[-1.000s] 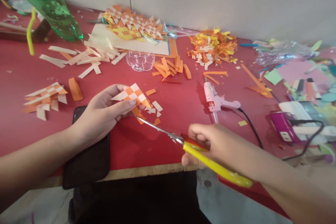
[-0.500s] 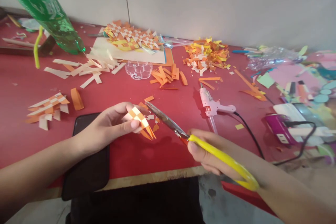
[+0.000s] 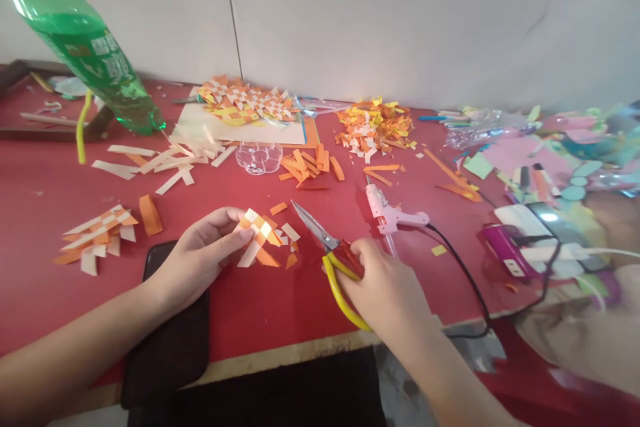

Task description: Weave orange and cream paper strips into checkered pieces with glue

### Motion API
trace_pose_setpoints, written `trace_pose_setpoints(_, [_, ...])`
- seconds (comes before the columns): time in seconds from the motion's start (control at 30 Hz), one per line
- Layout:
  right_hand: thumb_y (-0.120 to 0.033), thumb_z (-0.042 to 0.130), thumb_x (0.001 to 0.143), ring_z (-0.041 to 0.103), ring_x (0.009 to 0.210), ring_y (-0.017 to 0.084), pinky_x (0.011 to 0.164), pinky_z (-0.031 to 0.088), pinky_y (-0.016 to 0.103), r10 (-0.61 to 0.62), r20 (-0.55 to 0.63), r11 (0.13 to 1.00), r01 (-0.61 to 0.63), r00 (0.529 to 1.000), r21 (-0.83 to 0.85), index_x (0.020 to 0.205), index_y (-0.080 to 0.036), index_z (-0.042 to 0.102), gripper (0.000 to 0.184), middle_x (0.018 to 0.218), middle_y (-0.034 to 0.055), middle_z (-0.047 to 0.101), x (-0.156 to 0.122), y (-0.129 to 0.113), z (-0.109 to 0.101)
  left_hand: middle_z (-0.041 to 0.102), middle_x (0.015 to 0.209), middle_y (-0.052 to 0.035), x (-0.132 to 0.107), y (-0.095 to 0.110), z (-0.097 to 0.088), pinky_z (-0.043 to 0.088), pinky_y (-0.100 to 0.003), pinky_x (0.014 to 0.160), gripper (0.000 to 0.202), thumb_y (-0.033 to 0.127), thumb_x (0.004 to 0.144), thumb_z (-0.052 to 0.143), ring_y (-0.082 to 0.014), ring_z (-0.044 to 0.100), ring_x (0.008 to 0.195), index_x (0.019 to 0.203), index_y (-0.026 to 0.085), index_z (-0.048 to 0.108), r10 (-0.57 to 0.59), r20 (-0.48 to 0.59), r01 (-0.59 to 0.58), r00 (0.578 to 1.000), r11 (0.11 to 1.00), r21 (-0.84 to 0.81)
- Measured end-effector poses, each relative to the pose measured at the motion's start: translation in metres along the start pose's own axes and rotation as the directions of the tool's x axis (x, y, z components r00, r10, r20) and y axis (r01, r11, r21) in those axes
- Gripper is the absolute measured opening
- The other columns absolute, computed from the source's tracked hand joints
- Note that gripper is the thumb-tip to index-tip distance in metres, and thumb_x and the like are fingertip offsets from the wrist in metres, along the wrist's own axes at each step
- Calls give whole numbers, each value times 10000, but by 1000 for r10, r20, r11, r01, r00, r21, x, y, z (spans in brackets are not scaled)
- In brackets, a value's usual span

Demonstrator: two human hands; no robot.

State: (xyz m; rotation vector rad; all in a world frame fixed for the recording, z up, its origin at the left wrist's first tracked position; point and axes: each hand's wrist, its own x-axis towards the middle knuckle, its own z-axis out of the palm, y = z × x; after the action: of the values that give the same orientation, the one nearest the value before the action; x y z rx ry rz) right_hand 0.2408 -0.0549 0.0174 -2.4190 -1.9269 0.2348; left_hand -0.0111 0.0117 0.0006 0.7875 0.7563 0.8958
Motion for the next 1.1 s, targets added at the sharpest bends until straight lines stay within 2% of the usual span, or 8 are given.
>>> trace_pose_setpoints(0.17, [-506,596,801,712,676,273,526,474,321,-4,-75,999,1,997,-40,962,-217,627,332,814,57,737,-9,10,21,675,744,38,0,1,-1,447,-159,586,156,285,857,731,-46,566,569,843,184,613,6,-33,-6,999,1000,-1])
trace_pose_setpoints(0.27, [-462,525,885,730,794,271,578,518,332,-194,-197,980,180,961,-88,1070,-167,649,370,954,107,737,-15,18,21,679,748,25,1,0,-1,456,-167,577,175,297,841,743,-63,584,590,837,181,613,7,-55,-7,998,1000,-2])
trace_pose_setpoints(0.4, [-362,427,977,704,715,198,593,505,303,-409,-268,913,389,872,-126,950,-200,699,318,912,72,722,-5,6,-8,678,733,37,1,0,-1,457,-176,551,190,290,843,737,-67,570,555,967,224,610,26,-105,-26,994,1000,-2])
trace_pose_setpoints(0.5, [-240,457,969,693,742,178,628,484,292,-465,-281,881,471,839,-51,936,-218,711,258,899,40,730,29,-25,-34,635,670,68,1,-1,-2,454,-176,547,217,289,851,725,-58,528,519,1036,264,615,90,-166,-91,982,996,-4])
trace_pose_setpoints(0.57, [-205,488,962,687,800,177,674,486,293,-466,-204,874,483,861,44,956,-215,723,235,925,40,725,63,-52,-40,616,658,64,2,-2,-5,467,-179,562,132,305,844,726,-44,485,502,933,229,663,149,-224,-153,963,988,-2])
trace_pose_setpoints(0.7, [-172,575,921,671,838,172,720,507,301,-484,-149,866,496,862,60,976,-183,720,156,1035,68,695,132,-98,-19,711,931,-17,7,-2,-9,547,-229,673,134,305,809,744,-99,597,714,882,192,746,206,-357,-220,911,975,1])
trace_pose_setpoints(0.83, [-291,596,942,651,946,177,814,557,360,-512,-101,851,520,853,76,1128,-156,635,233,1135,77,652,167,-115,11,649,1249,-33,11,3,-10,579,-261,696,210,294,782,754,-138,623,868,983,234,755,227,-445,-267,866,963,-27])
trace_pose_setpoints(1.1, [-104,530,933,635,825,157,709,450,273,-580,-265,768,626,770,137,878,-160,662,154,976,63,684,133,-100,-9,676,970,-36,15,8,-12,608,-325,767,342,308,803,745,-214,674,981,1130,223,696,181,-449,-245,875,966,-89])
